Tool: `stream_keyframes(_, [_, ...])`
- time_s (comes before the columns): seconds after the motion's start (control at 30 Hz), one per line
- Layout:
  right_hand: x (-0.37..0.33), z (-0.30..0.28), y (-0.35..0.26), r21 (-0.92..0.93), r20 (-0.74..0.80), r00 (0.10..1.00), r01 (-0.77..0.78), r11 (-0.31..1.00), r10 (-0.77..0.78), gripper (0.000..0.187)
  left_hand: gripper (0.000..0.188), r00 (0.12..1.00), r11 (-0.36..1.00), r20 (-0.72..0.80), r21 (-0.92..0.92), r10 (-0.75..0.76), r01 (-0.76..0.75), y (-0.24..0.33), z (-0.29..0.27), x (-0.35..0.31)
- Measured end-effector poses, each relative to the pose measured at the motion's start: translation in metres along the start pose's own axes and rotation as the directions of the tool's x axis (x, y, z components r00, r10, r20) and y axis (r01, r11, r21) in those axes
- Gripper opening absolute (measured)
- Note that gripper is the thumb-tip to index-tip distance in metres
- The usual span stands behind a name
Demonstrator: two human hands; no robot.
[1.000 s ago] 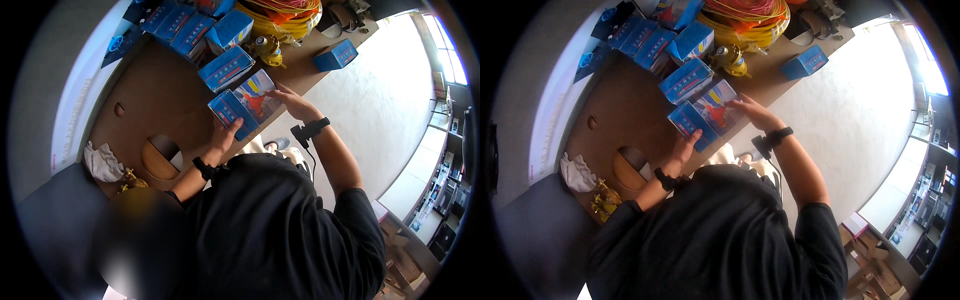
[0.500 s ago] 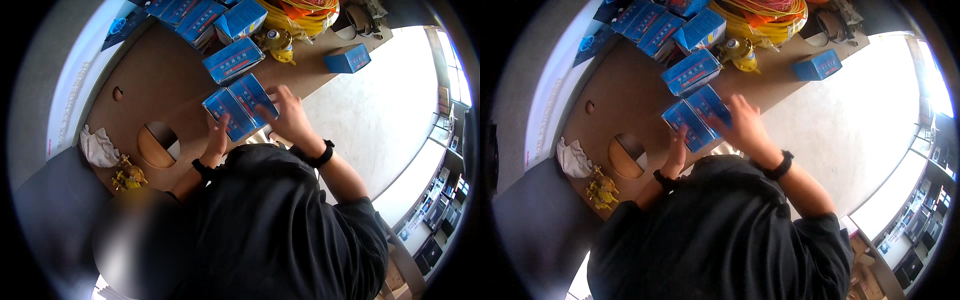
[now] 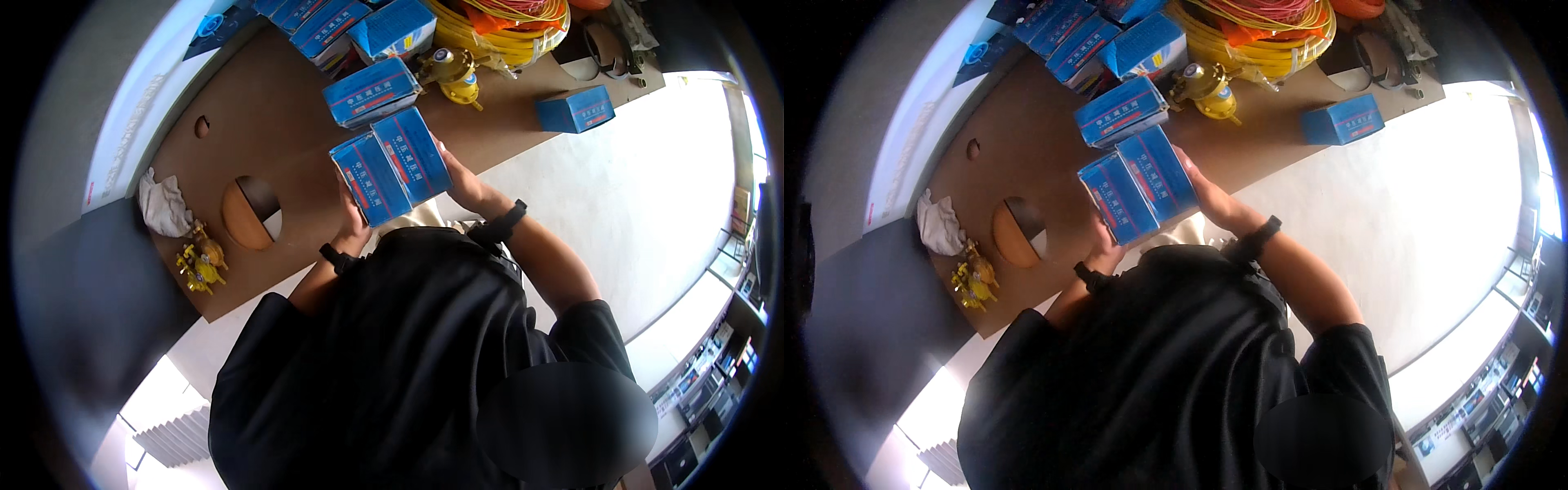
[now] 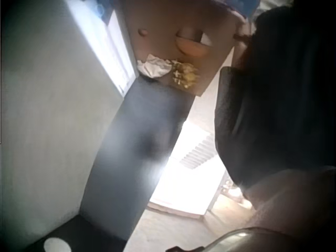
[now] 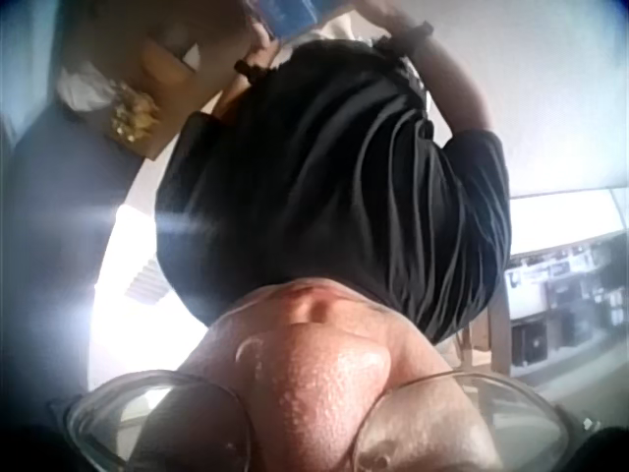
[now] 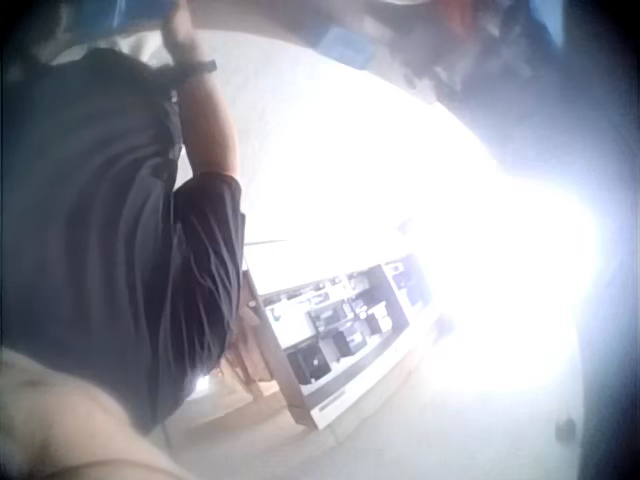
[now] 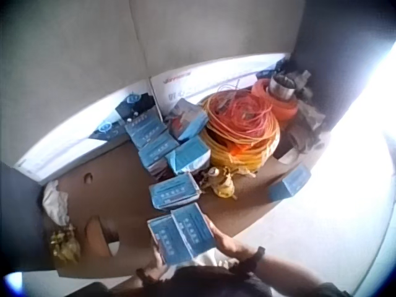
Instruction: The person repeatedly picks up small green and blue boxes from a table and stacks them on a shelf above a counter. They walk back and forth between the table and the counter multiple times to transfer the boxes.
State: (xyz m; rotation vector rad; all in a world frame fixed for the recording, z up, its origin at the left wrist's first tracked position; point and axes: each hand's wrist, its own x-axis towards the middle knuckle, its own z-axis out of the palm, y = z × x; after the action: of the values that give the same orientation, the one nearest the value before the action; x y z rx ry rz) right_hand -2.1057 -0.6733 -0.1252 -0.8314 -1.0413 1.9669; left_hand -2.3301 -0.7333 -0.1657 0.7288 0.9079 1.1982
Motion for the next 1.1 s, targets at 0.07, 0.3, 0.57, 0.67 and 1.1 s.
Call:
stream_keyframes(0.07, [-0.017, -0.014, -0.025, 0.041, 0.039, 0.998, -0.055, 0.998, 0.053, 0.076, 0.057, 0.998, 0.997, 0.042, 0.048, 0.056, -0.058, 0.001, 0.019, -0.005])
stream_keyframes(0.3, [-0.139, -0.094, -0.140, 0.081, 0.073, 0.964, 0.249, 0.965, -0.255, 0.094, 0.057, 0.983, 0.989, 0.172, -0.120, -0.064, 0.085, 0.060, 0.198, 0.024])
stream_keyframes(0.57, [-0.292, -0.203, -0.253, -0.306, -0.013, 0.841, 0.512, 0.803, -0.541, 0.096, 0.063, 0.810, 0.985, 0.580, -0.075, -0.084, 0.156, 0.012, 0.463, 0.064])
stream_keyframes(0.67, [-0.347, -0.249, -0.285, -0.439, -0.044, 0.806, 0.515, 0.736, -0.590, 0.101, 0.065, 0.740, 0.986, 0.660, 0.011, -0.131, 0.164, -0.030, 0.562, 0.088])
stream_keyframes(1.1, [-0.487, -0.559, -0.427, -0.852, -0.391, 0.224, 0.280, 0.443, -0.893, 0.082, 0.074, 0.487, 0.978, 0.849, 0.203, -0.205, 0.056, -0.231, 0.943, 0.247])
